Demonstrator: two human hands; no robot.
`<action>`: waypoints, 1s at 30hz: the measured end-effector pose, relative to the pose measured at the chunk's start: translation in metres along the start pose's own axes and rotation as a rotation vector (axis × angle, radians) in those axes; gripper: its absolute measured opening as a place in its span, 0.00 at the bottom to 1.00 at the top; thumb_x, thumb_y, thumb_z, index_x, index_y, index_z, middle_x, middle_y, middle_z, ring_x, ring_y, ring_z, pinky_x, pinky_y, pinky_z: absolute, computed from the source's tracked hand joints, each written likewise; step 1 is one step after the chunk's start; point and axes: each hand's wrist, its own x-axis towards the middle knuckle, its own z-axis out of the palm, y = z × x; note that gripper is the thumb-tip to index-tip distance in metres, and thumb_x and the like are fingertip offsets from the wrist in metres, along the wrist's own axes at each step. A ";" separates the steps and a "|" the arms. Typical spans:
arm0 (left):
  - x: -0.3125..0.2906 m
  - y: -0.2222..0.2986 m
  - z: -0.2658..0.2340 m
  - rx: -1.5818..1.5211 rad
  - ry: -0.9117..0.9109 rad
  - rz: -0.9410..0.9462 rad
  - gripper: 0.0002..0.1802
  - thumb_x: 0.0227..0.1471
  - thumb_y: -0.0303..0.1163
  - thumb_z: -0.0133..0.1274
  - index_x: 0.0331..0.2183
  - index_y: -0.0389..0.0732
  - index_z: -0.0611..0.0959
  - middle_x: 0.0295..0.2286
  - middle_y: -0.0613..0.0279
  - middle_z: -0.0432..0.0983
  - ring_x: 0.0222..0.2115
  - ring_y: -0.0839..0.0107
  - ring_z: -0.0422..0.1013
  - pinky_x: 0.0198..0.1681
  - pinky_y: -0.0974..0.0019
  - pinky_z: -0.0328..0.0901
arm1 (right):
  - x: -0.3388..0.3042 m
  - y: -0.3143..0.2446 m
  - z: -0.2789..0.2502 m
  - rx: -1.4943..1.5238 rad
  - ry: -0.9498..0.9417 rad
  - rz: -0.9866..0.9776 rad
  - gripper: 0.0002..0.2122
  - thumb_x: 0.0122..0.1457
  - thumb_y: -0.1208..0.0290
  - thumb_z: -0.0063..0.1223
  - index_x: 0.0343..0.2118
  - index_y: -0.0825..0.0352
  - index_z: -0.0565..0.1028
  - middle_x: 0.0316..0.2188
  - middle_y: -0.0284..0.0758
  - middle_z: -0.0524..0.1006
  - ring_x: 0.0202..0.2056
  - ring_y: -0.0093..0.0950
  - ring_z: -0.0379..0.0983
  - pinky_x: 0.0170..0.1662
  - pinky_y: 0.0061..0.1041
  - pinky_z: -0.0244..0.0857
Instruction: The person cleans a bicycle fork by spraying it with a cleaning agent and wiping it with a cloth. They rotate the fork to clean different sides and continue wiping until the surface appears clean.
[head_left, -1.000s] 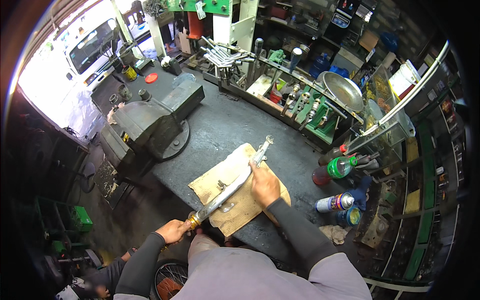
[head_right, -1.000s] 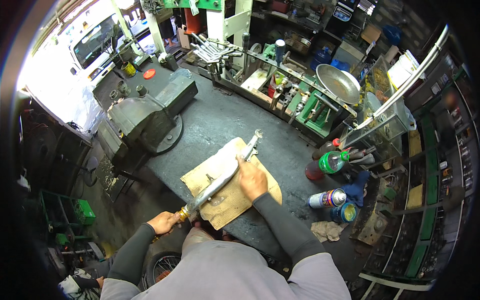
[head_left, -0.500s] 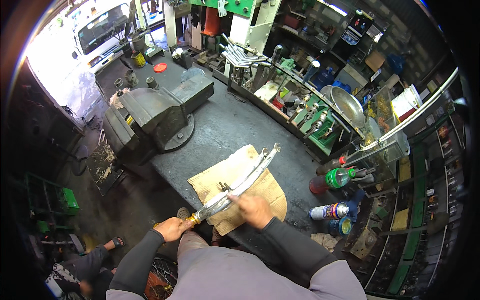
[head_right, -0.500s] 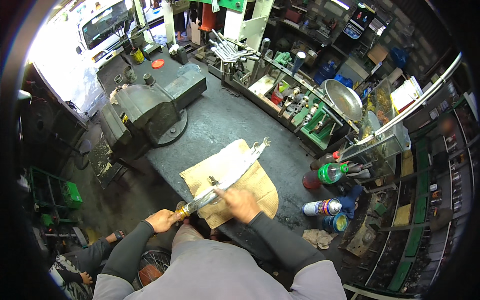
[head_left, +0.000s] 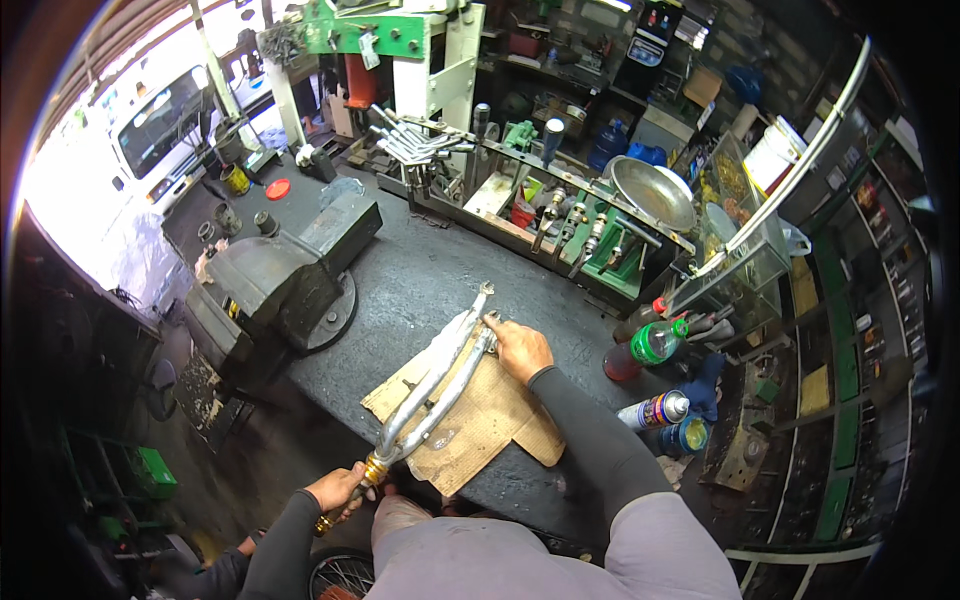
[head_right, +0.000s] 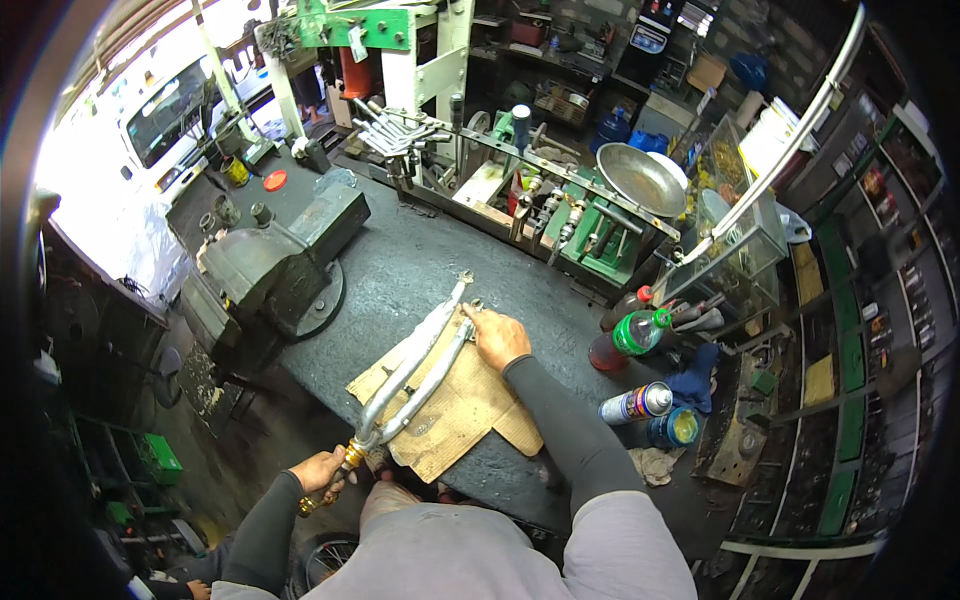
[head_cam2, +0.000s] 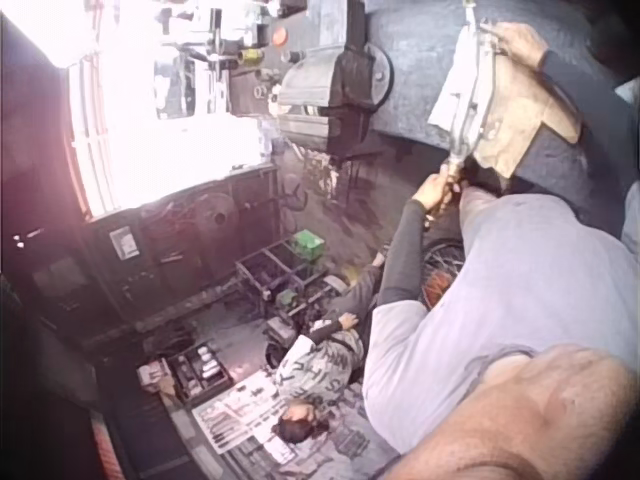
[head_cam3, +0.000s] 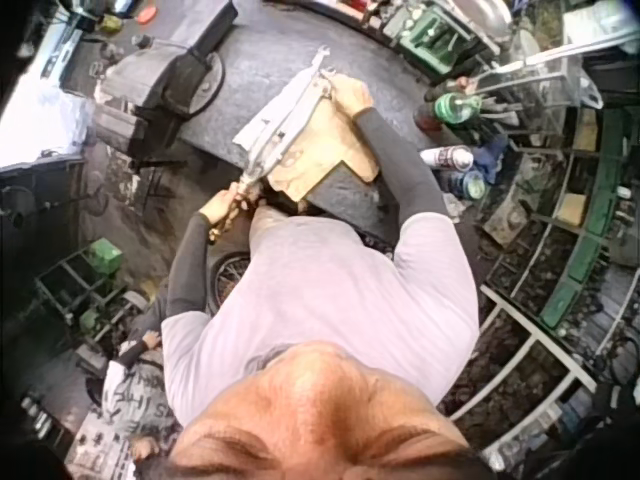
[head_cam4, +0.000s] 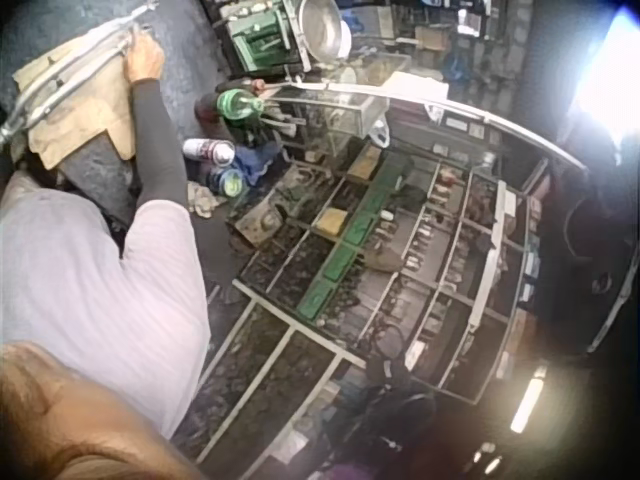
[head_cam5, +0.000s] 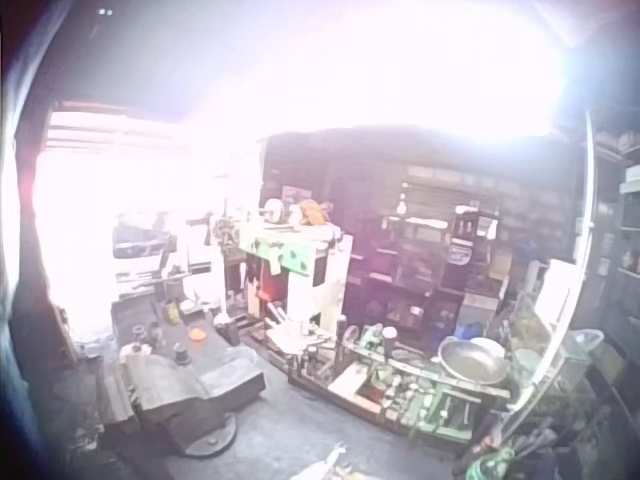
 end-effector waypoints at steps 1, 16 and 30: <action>0.000 -0.003 -0.005 -0.007 0.005 -0.022 0.50 0.73 0.75 0.28 0.41 0.38 0.87 0.18 0.68 0.69 0.18 0.73 0.67 0.24 0.62 0.69 | -0.002 0.002 0.006 0.064 0.044 -0.089 0.23 0.67 0.78 0.49 0.63 0.55 0.81 0.26 0.39 0.76 0.28 0.38 0.77 0.34 0.41 0.75; -0.001 -0.011 -0.010 -0.015 -0.056 0.022 0.57 0.65 0.83 0.28 0.43 0.33 0.83 0.17 0.65 0.70 0.15 0.71 0.67 0.22 0.63 0.66 | -0.016 -0.070 0.038 0.211 -0.049 -0.294 0.28 0.62 0.78 0.55 0.67 0.54 0.77 0.29 0.36 0.80 0.30 0.39 0.81 0.35 0.41 0.78; 0.009 -0.011 -0.014 0.008 -0.036 0.048 0.54 0.69 0.79 0.28 0.40 0.34 0.84 0.17 0.66 0.70 0.15 0.73 0.67 0.22 0.63 0.68 | 0.054 0.012 0.011 -0.013 -0.011 0.061 0.27 0.69 0.78 0.47 0.70 0.52 0.75 0.31 0.37 0.80 0.32 0.33 0.82 0.35 0.38 0.79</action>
